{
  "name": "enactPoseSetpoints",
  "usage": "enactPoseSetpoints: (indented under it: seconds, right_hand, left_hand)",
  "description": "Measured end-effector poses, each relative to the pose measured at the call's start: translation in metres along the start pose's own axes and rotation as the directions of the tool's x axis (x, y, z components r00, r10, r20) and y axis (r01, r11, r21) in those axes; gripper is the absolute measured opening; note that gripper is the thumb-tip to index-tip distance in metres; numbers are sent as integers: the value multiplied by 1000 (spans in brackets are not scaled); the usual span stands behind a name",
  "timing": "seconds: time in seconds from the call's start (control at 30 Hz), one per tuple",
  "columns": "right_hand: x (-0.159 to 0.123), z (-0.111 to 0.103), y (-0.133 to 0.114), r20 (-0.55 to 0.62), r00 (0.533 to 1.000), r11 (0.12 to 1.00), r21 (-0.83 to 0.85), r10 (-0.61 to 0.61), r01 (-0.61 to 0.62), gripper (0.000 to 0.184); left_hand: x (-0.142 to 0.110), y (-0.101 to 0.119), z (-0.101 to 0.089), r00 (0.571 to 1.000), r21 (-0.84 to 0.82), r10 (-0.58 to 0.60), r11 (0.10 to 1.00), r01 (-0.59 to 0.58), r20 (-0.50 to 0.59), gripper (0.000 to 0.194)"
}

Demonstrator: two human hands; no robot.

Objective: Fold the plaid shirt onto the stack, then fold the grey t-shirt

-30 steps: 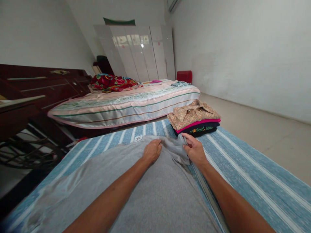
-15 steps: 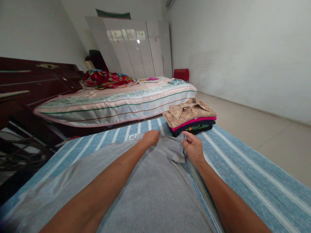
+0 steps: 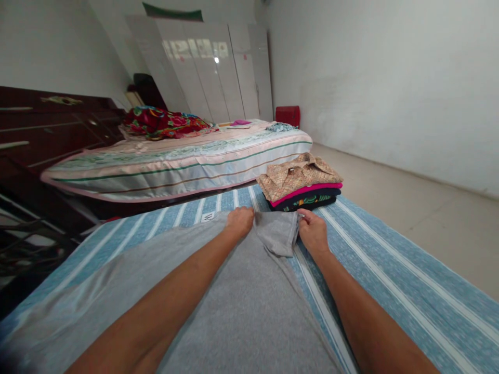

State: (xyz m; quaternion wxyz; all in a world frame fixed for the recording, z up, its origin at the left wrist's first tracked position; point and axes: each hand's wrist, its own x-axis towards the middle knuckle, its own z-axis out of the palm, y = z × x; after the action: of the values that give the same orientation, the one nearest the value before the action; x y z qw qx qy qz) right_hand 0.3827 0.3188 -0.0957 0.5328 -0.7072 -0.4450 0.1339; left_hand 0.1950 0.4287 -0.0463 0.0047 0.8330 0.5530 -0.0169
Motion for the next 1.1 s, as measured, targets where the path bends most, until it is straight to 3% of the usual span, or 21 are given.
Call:
enactPoseSetpoints:
  seconds: [0.17, 0.27, 0.37, 0.47, 0.63, 1.03, 1.1]
  right_hand:
    - [-2, -8, -4, 12, 998, 956, -288, -59, 60, 41]
    - [-4, -11, -11, 87, 984, 832, -524, -157, 179, 30]
    - [-6, -13, -19, 198, 967, 706, -662, -158, 251, 28]
    - [-9, -14, -24, 294, 944, 657, -684, -150, 317, 37]
    - [-13, -9, -24, 386, 909, 549, -731, -157, 405, 23]
    - [-7, -13, -22, 278, 937, 544, -763, -211, 349, 26]
    - [-9, -15, -28, 281, 924, 554, -741, -258, 380, 27]
  left_hand:
    - [-2, 0, 8, 992, 50, -11, 999, 18, -124, 33]
    - [-4, 1, 7, 987, 60, -7, 998, 17, -160, 32]
    - [-9, 3, 6, 982, 61, 24, 998, -13, -187, 31]
    - [-15, 4, 9, 981, 53, 56, 997, -47, -184, 29]
    - [-23, 5, 22, 982, 10, 94, 996, -93, -166, 30]
    - [-29, -4, 27, 974, -57, 194, 978, -202, -120, 36]
    - [-30, -4, 29, 973, -58, 197, 977, -205, -123, 38]
